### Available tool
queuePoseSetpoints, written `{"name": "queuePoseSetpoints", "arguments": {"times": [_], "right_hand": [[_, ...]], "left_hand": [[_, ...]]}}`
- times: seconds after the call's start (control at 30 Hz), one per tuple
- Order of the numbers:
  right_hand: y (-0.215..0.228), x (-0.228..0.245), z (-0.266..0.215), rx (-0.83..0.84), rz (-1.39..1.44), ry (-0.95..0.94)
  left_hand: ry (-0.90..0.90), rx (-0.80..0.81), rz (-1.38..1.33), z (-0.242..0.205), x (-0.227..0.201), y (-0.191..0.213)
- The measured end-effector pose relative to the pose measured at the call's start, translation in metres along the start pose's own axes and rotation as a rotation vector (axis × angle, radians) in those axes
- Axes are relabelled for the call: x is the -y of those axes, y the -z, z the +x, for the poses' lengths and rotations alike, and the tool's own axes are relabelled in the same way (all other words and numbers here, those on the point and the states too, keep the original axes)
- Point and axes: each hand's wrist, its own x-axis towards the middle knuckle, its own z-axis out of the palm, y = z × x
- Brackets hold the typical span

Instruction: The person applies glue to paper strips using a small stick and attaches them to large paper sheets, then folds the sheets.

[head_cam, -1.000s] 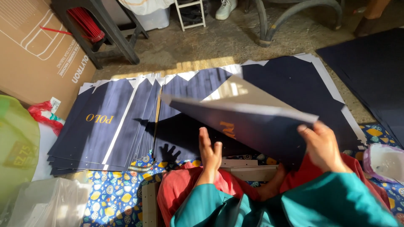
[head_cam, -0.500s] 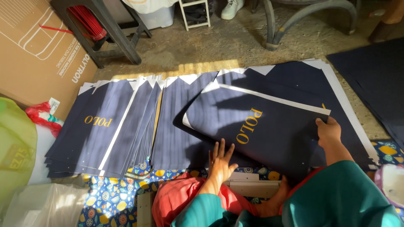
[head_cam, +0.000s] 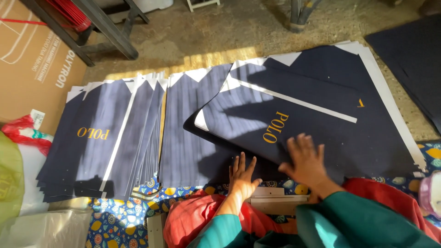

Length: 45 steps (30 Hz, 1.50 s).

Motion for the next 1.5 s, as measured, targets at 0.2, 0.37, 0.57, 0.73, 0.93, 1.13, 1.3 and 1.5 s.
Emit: {"name": "queuePoseSetpoints", "arguments": {"times": [0.2, 0.37, 0.57, 0.73, 0.93, 1.13, 1.3, 1.5], "right_hand": [[-0.005, 0.047, 0.016, 0.702, -0.205, 0.019], [-0.022, 0.009, 0.026, 0.698, -0.185, 0.219], [0.021, -0.043, 0.021, 0.718, -0.181, 0.367], [0.019, -0.072, -0.013, 0.644, -0.248, 0.241], [-0.015, -0.095, -0.040, 0.587, -0.290, 0.026], [-0.036, -0.092, -0.045, 0.337, -0.269, 0.191], [-0.037, -0.083, -0.045, 0.314, -0.280, 0.198], [-0.041, -0.088, -0.052, 0.341, -0.317, 0.180]], "left_hand": [[0.004, -0.019, -0.022, -0.005, 0.002, 0.002], [-0.032, -0.158, -0.007, -0.006, 0.015, -0.012], [-0.118, -0.345, 0.041, 0.006, 0.022, -0.031], [-0.123, -0.379, 0.110, 0.016, 0.025, -0.034], [-0.158, -0.445, 0.268, 0.056, 0.032, -0.052], [-0.231, -0.550, 0.279, 0.083, 0.038, -0.069], [-0.265, -0.525, 0.236, 0.082, 0.037, -0.066], [-0.271, -0.504, 0.220, 0.089, 0.039, -0.074]]}}
